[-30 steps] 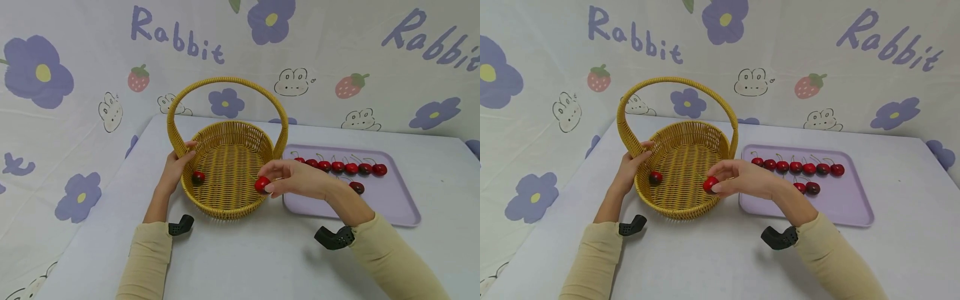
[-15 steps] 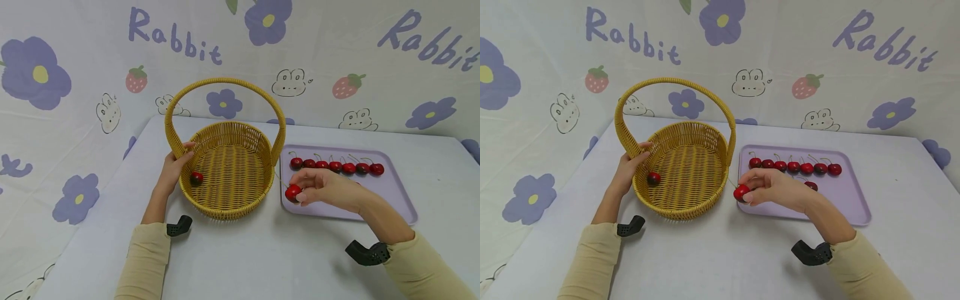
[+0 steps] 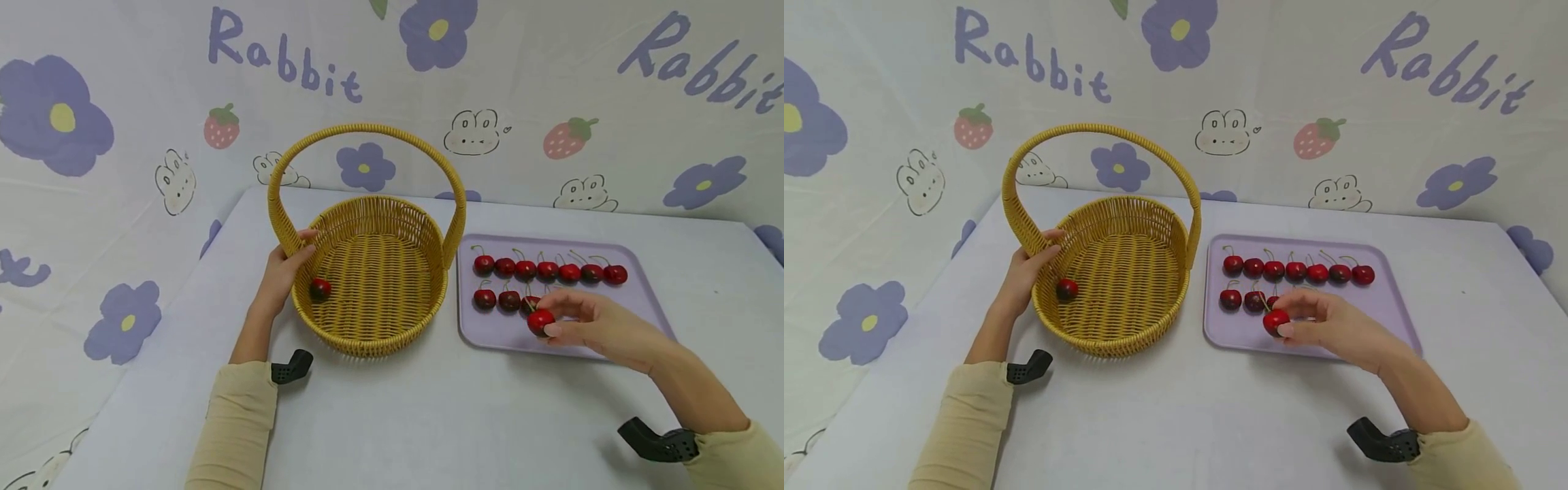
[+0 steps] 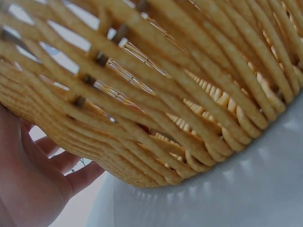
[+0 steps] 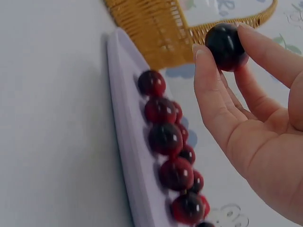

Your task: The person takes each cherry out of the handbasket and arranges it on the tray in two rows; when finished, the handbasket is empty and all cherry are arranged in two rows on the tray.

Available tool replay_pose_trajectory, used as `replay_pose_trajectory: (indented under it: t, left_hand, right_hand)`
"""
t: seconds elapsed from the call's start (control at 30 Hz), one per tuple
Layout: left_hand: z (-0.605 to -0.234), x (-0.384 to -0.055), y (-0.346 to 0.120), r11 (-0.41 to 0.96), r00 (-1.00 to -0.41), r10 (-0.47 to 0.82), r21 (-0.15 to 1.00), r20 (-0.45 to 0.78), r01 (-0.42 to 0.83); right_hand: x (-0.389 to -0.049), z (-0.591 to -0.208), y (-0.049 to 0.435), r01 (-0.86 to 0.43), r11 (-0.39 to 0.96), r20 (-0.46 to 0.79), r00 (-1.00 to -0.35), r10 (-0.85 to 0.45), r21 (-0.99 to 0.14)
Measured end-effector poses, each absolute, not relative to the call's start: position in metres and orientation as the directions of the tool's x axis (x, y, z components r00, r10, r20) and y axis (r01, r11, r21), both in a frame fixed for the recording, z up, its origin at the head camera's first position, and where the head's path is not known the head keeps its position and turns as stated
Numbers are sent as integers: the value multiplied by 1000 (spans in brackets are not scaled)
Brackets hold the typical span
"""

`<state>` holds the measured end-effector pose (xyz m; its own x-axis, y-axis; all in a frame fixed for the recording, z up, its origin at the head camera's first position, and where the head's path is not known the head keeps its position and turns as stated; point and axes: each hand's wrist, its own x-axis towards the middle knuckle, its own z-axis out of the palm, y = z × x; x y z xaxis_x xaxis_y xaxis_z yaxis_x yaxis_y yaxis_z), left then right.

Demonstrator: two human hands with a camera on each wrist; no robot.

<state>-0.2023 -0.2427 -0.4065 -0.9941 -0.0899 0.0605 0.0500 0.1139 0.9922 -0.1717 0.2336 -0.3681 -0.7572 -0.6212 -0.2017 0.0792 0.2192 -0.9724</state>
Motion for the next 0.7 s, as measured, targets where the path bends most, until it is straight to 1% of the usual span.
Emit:
replay_pose_trajectory:
  t: [0.07, 0.23, 0.4, 0.57, 0.7]
  left_hand:
    - [-407, -202, -243, 113, -994, -91, 992, 59, 49]
    - [-407, -202, -243, 113, -993, -97, 992, 60, 49]
    - [-407, -201, -243, 121, -993, -97, 991, 65, 53]
    - [-408, -202, -243, 123, -994, -94, 991, 61, 49]
    - [-407, -202, -242, 125, -994, -93, 991, 57, 46]
  right_hand:
    - [-172, -371, 245, 101, 243, -228, -784, -578, -965]
    - [-174, -376, 271, 146, 287, -276, -826, -491, -947]
    - [-178, -381, 295, 185, 312, -311, -850, -426, -932]
    - [-179, -387, 313, 226, 298, -330, -869, -368, -928]
    - [-181, -391, 322, 250, 355, -366, -878, -310, -901]
